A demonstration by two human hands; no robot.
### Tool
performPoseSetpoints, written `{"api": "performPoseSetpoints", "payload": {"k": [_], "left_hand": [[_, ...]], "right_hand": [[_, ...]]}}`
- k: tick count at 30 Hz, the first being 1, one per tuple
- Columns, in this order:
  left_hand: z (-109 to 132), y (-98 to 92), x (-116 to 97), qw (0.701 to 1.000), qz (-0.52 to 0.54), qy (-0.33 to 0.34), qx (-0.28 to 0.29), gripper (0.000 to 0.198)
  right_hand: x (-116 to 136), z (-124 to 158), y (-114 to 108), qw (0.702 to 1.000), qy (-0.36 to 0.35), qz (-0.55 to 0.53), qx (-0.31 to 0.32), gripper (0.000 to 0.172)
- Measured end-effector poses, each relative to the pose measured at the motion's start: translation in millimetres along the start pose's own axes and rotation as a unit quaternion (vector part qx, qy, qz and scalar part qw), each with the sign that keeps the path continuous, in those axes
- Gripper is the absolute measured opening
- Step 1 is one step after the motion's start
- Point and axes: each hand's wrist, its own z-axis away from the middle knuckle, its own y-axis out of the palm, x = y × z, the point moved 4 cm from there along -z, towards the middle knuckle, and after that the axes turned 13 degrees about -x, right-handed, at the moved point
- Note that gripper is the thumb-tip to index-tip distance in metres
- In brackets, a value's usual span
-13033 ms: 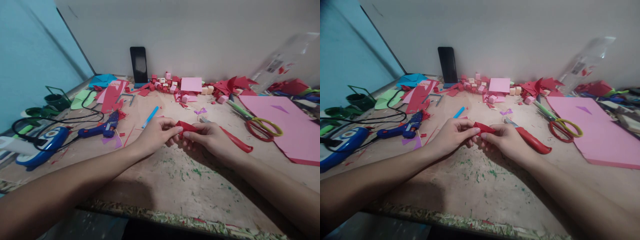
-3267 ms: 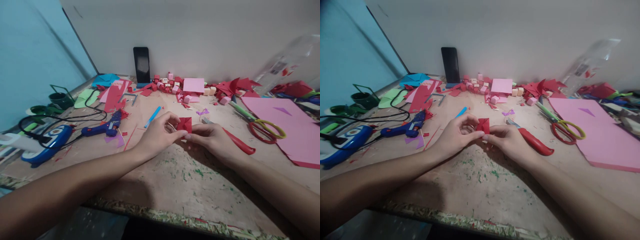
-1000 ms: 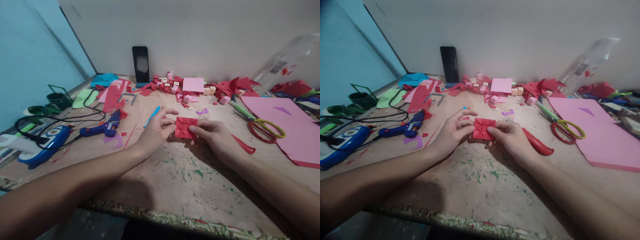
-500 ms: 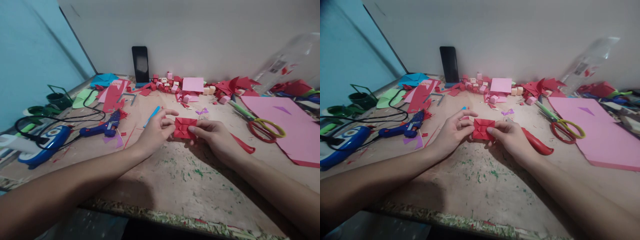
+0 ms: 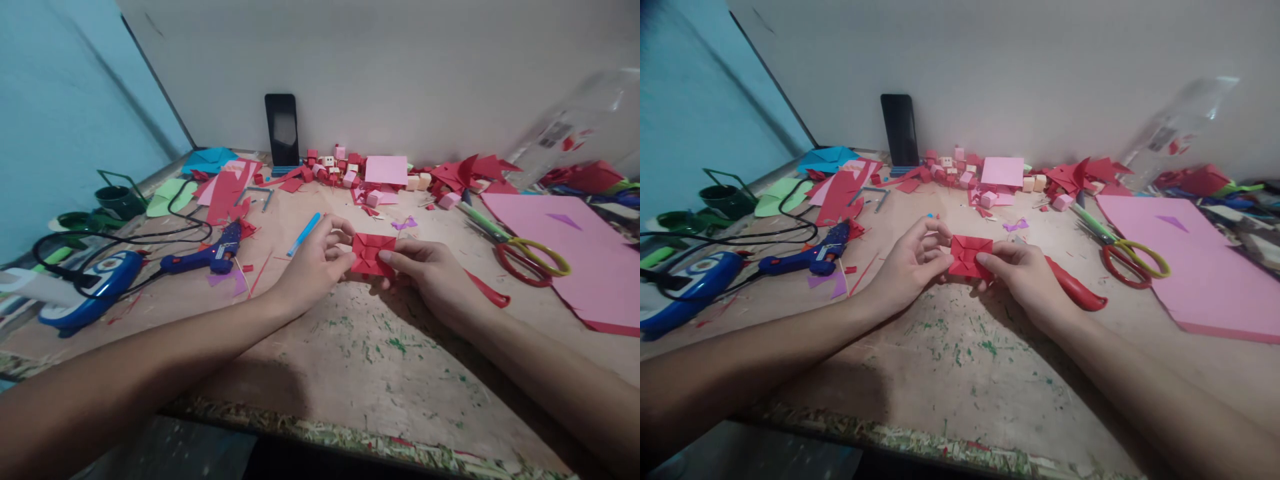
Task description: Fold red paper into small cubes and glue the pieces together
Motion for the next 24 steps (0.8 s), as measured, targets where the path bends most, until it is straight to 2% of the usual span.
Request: {"api": "performPoseSetpoints", "payload": {"k": [5,10,13,24], "left_hand": [[-3.4,-4.8,-4.3,0.992,-0.091,0.076,-0.048,0.009],[-2.1,-3.8,-6.6,0.980,-0.173,0.093,-0.030,0.004],[-1.2,-4.4,-6.8,0.974,-0.198,0.100,-0.034,0.009],[-2.6,-0.1,-4.2,0.991,-0.124,0.047,-0.011,0.013]], "right_hand": [[-1.9,0.7,-0.7,1.000,-0.002,0.003,0.005,0.023],[-1.8,1.0,-0.4,1.000,-0.006,0.007,0.014,0.025],[0.1,2.3,0.6,1.000,-0.007,-0.002,0.022,0.026],[1.6,5.6,3.1,1.000,-0.005,0.003,0.029,0.025]]}}
